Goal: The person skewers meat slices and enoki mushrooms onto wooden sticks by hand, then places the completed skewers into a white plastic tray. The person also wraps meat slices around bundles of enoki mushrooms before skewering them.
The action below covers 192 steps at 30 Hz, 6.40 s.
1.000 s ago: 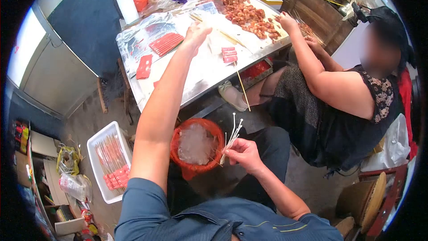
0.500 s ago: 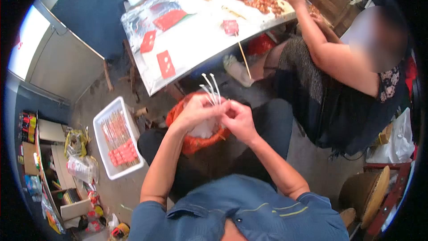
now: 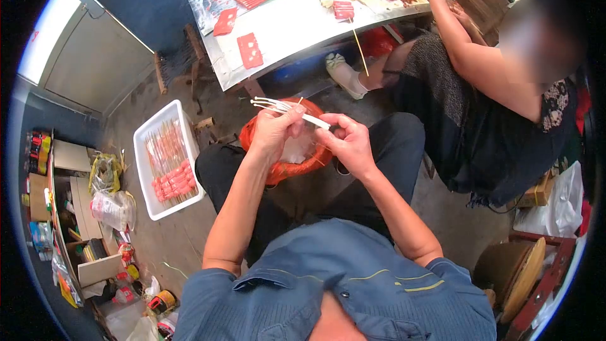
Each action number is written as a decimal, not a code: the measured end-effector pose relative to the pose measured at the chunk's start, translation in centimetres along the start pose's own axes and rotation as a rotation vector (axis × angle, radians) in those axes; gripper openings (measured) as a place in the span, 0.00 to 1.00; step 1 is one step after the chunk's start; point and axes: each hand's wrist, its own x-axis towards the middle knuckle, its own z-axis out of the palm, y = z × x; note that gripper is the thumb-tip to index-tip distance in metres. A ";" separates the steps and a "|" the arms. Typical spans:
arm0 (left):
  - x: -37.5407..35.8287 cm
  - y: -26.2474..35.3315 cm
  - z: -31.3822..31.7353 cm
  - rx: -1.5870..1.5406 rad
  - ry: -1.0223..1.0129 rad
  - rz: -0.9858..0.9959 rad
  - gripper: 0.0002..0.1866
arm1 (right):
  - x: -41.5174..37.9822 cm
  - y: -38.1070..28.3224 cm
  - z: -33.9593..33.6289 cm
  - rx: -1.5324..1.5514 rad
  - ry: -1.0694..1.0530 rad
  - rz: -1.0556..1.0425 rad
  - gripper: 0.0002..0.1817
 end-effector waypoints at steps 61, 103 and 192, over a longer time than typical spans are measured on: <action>-3.5 0.2 -3.0 0.276 -0.193 0.043 0.07 | 0.8 0.1 1.5 -0.580 -0.357 -0.313 0.14; -3.7 -6.1 -0.6 -0.374 0.094 -0.126 0.09 | 0.0 1.3 3.4 -0.640 0.015 -0.536 0.05; -2.8 -2.1 -3.0 0.224 -0.152 0.132 0.07 | 2.2 0.2 1.9 -0.254 -0.252 -0.144 0.05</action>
